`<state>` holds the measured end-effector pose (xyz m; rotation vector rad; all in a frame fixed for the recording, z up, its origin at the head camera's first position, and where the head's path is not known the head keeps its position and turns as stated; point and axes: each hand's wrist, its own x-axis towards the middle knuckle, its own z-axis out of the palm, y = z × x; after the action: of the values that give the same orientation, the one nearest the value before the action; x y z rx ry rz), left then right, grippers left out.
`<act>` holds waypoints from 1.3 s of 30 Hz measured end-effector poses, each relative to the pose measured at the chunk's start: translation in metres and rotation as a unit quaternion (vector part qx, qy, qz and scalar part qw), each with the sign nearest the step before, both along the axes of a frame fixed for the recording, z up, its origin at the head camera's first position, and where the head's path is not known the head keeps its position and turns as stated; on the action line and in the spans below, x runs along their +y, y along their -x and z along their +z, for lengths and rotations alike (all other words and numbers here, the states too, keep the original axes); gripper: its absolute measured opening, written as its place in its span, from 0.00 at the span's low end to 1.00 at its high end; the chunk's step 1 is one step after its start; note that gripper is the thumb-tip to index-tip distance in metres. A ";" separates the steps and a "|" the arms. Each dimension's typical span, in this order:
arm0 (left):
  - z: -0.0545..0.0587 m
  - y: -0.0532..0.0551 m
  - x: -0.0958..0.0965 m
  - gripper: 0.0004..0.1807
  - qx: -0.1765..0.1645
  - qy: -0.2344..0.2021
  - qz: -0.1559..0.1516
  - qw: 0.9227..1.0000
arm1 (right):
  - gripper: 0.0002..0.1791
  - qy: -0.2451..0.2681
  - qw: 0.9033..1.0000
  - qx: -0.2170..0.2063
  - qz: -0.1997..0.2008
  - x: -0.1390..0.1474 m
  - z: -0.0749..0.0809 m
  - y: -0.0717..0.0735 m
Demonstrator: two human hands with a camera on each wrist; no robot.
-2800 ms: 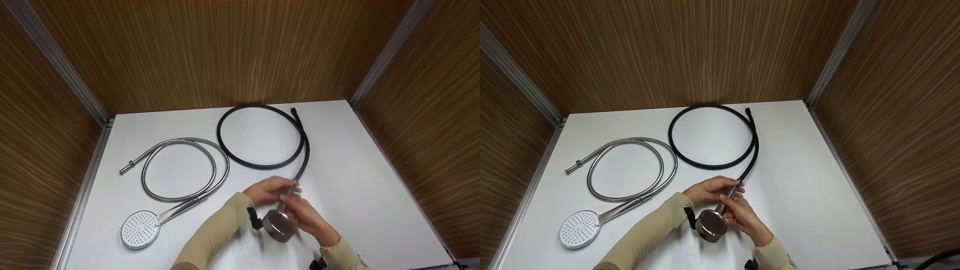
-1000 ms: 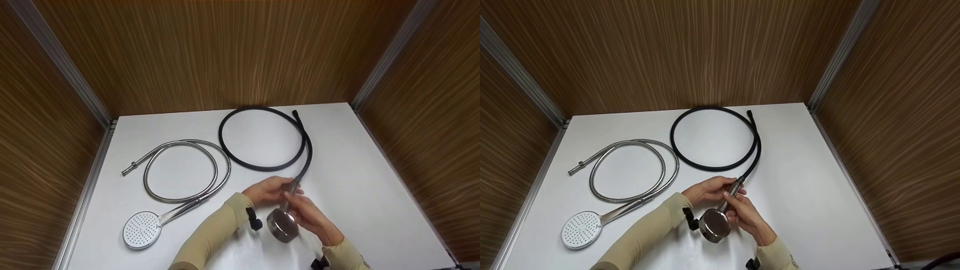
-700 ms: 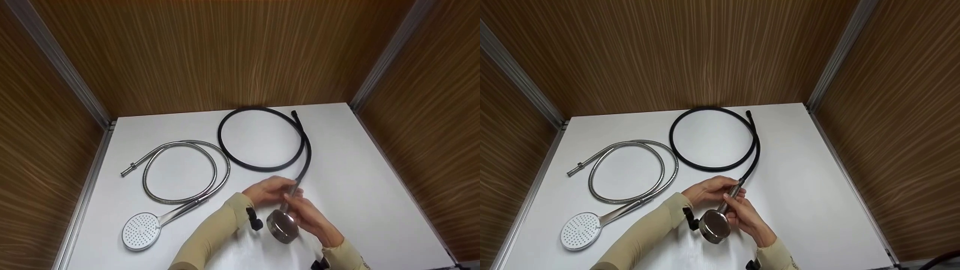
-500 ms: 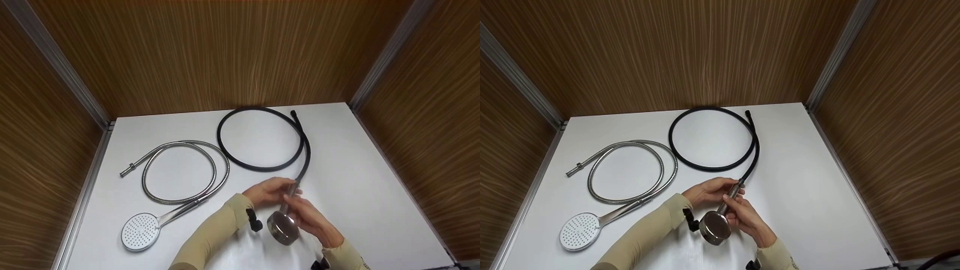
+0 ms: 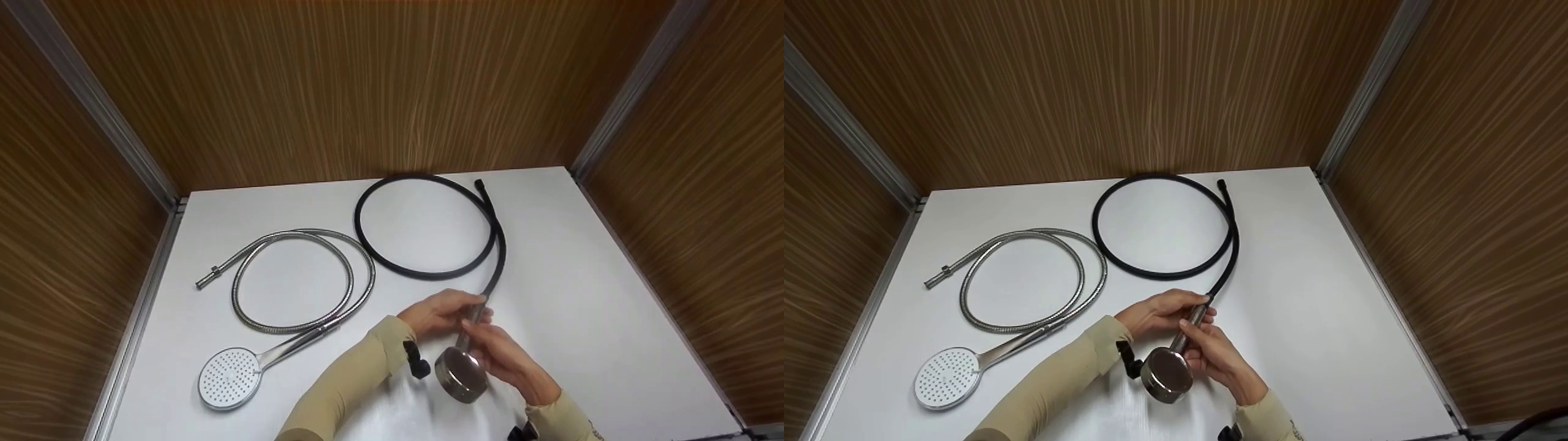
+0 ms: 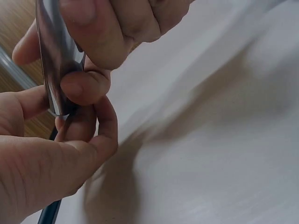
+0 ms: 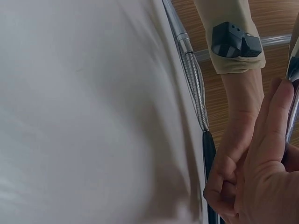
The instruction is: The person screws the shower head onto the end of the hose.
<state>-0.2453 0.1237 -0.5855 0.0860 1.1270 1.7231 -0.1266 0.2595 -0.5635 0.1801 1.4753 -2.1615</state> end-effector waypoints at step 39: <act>0.003 0.002 -0.003 0.22 0.017 -0.018 -0.009 1.000 | 0.13 0.014 1.000 0.003 0.009 -0.004 0.002 -0.001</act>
<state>-0.2473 0.1205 -0.5827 0.1474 1.1182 1.7320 -0.1252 0.2556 -0.5611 0.1506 1.4427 -2.1700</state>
